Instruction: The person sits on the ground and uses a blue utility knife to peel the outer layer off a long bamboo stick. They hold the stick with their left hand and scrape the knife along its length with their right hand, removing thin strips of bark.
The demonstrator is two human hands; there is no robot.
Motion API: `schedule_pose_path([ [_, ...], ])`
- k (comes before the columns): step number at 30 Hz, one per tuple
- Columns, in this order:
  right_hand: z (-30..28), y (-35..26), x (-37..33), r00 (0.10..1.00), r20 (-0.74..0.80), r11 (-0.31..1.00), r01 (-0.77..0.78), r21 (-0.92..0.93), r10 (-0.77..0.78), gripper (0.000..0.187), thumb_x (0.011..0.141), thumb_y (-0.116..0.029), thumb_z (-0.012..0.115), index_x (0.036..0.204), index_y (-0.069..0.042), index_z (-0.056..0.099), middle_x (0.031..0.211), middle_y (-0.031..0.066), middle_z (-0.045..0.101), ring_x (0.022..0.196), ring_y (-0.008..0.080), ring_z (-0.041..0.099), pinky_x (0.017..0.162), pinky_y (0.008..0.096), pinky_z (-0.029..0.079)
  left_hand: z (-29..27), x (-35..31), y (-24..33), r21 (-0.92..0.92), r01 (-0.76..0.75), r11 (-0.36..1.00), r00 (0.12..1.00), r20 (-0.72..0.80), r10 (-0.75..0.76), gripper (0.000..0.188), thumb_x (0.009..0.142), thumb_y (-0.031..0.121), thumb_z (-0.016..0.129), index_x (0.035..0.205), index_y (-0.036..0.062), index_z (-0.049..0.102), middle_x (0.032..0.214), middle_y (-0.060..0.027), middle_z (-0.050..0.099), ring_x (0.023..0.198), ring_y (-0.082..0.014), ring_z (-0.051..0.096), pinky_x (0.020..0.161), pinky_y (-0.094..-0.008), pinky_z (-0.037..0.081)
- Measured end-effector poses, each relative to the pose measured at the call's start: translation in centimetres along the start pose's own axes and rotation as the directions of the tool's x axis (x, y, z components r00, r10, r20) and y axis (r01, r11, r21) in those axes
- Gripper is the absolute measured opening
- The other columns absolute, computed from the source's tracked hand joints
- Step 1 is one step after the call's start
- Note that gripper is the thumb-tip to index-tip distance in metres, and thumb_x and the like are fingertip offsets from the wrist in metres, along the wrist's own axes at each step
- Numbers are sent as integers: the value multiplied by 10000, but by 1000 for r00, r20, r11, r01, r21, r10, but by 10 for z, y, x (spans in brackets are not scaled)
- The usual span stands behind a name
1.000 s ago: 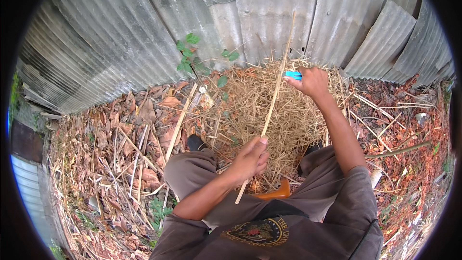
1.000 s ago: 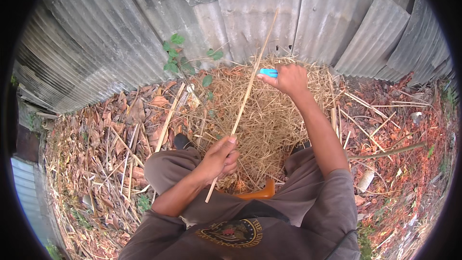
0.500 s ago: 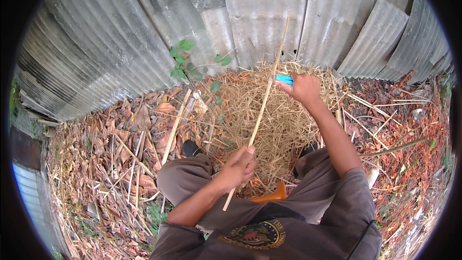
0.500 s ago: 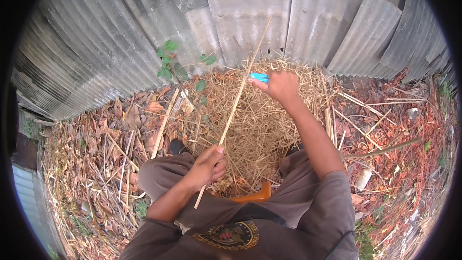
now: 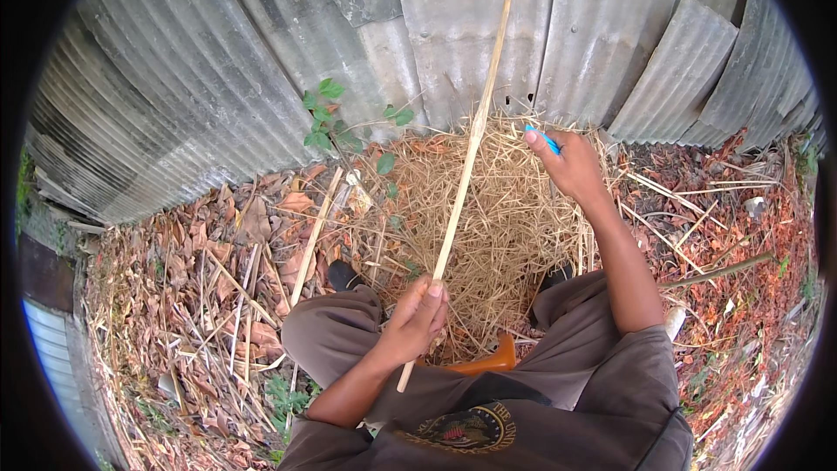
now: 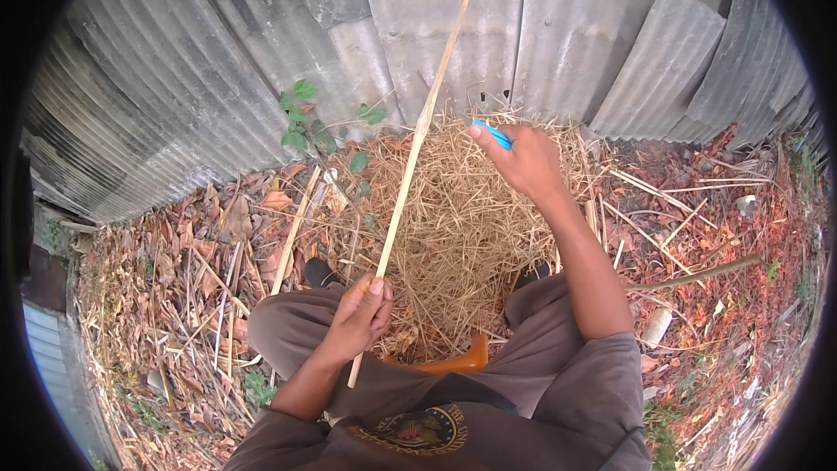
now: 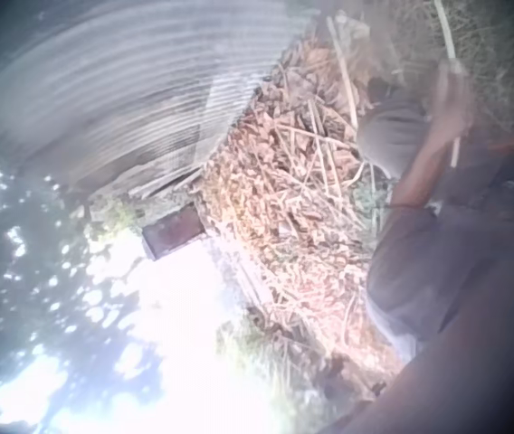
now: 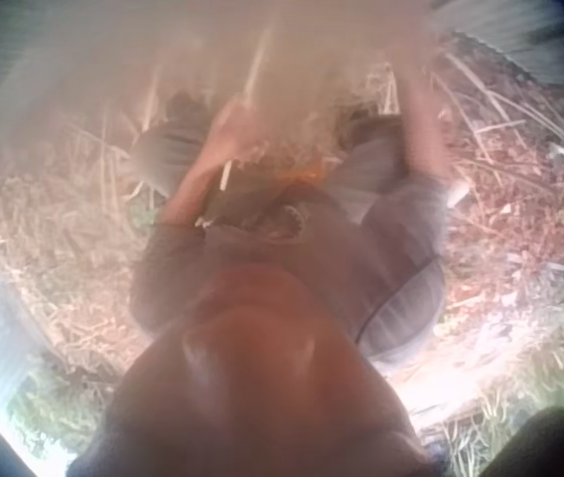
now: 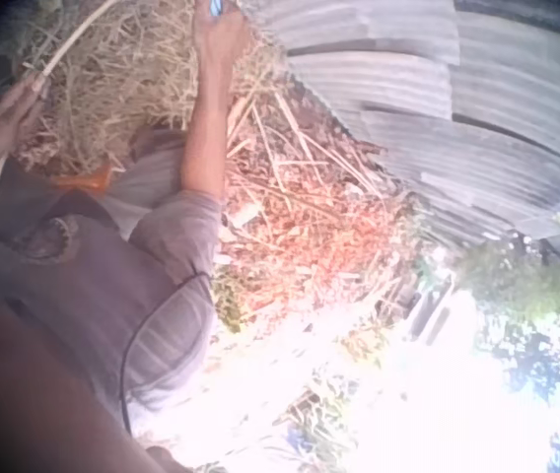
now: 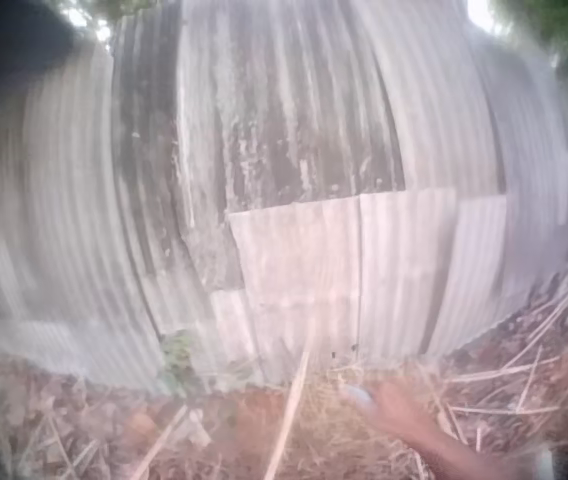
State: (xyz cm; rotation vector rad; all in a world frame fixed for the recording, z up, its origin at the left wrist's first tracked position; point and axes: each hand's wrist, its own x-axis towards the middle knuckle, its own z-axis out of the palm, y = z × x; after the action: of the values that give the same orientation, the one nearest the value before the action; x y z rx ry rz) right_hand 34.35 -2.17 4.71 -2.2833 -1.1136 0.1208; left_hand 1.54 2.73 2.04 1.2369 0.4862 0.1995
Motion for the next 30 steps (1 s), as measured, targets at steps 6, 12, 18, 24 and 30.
schedule_pose_path([
  [6, 19, -36, -33, 920, -29, 917, 392, 74, -391, 699, 788, -717, 551, 616, -44, 628, 469, 100, 515, 429, 284, 545, 450, 416, 430, 24, 25, 29, 148, -256, 955, 959, -82, 270, 477, 1049, 227, 356, 1480, 98, 198, 722, -61, 523, 463, -42, 327, 448, -171, 277],
  [12, 25, -38, -32, 902, -42, 903, 430, 16, -429, 700, 747, -739, 576, 584, -59, 617, 432, 81, 499, 384, 275, 524, 411, 401, 410, 28, 34, 45, 84, -154, 985, 987, -35, 157, 541, 1047, 201, 360, 1519, 58, 137, 716, -16, 510, 582, -40, 427, 521, -193, 370],
  [18, 32, -27, -33, 863, -111, 868, 479, -135, -493, 749, 714, -807, 548, 532, -81, 550, 413, 64, 466, 376, 271, 522, 404, 400, 409, 25, 33, 24, 100, -228, 969, 972, -42, 233, 539, 1046, 189, 372, 1523, 85, 144, 654, 7, 454, 533, -37, 388, 485, -187, 352],
  [24, 53, -14, -11, 824, -182, 837, 492, -239, -536, 788, 667, -865, 525, 525, -90, 554, 383, 68, 453, 361, 261, 541, 398, 397, 441, 16, 31, 18, 76, -181, 980, 983, -27, 184, 554, 1042, 171, 373, 1528, 84, 121, 639, 25, 409, 540, -35, 388, 491, -195, 364],
  [30, 61, 0, 11, 792, -240, 821, 497, -281, -562, 769, 708, -842, 502, 538, -93, 519, 406, 75, 430, 398, 295, 530, 424, 424, 428, 14, 28, 13, 25, -130, 991, 991, -21, 130, 558, 1036, 146, 382, 1531, 112, 128, 630, 36, 397, 527, -37, 377, 484, -199, 362],
])
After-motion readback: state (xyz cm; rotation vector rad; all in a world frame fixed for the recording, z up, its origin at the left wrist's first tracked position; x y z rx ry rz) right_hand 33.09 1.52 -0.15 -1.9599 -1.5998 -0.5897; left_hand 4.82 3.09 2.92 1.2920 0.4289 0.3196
